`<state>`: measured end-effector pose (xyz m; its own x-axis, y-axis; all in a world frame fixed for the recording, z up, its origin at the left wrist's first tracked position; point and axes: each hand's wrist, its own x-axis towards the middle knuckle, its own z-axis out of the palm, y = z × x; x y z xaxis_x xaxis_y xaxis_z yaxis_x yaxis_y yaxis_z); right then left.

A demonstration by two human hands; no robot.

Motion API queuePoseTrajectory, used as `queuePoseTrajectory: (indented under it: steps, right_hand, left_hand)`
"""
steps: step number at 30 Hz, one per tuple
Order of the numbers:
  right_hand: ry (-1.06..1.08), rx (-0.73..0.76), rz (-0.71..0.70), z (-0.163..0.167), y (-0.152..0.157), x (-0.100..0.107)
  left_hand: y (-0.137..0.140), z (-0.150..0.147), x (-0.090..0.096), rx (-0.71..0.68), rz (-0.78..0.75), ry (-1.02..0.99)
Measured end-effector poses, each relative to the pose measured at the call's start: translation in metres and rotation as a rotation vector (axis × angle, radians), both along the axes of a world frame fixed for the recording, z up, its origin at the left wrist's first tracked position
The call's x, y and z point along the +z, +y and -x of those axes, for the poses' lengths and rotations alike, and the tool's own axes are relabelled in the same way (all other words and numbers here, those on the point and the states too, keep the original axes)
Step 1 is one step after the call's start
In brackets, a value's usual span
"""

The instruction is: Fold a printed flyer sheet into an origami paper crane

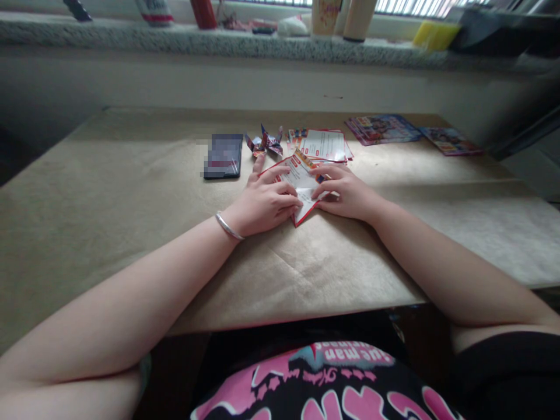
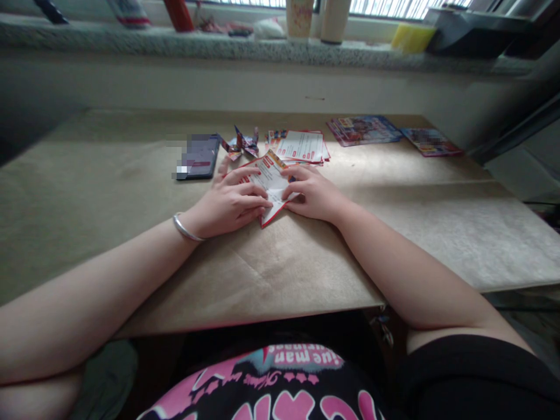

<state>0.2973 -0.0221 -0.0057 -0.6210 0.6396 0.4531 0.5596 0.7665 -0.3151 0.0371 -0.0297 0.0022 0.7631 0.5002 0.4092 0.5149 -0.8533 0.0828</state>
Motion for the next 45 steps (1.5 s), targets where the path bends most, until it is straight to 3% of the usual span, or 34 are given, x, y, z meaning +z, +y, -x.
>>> queuePoseTrajectory:
  steps: [7,14,20,28,33,41,45]
  right_hand:
    - [0.081,-0.072,0.063,0.006,-0.002,0.0]
    - [0.258,-0.377,0.08,0.018,0.0,-0.008]
    - [0.324,-0.456,0.272,0.021,0.0,-0.006]
    - [0.491,-0.435,0.267,0.022,0.001,-0.004]
    - [0.557,-0.464,0.278,0.022,-0.001,-0.004]
    - [0.738,-0.458,0.391,0.019,0.006,-0.009]
    - [0.769,-0.452,0.472,0.02,0.005,-0.005]
  left_hand:
    - [0.001,0.0,0.001,-0.002,0.045,0.028]
    - [-0.005,-0.005,0.001,0.043,0.006,0.043]
    - [-0.009,-0.008,0.001,0.068,0.006,0.038]
    - [-0.005,-0.01,-0.001,0.007,-0.007,0.015]
    - [-0.005,-0.01,0.0,-0.075,0.091,-0.069]
    - [-0.008,-0.004,0.0,0.192,0.013,-0.125]
    - [-0.01,-0.005,0.0,0.214,-0.05,-0.116]
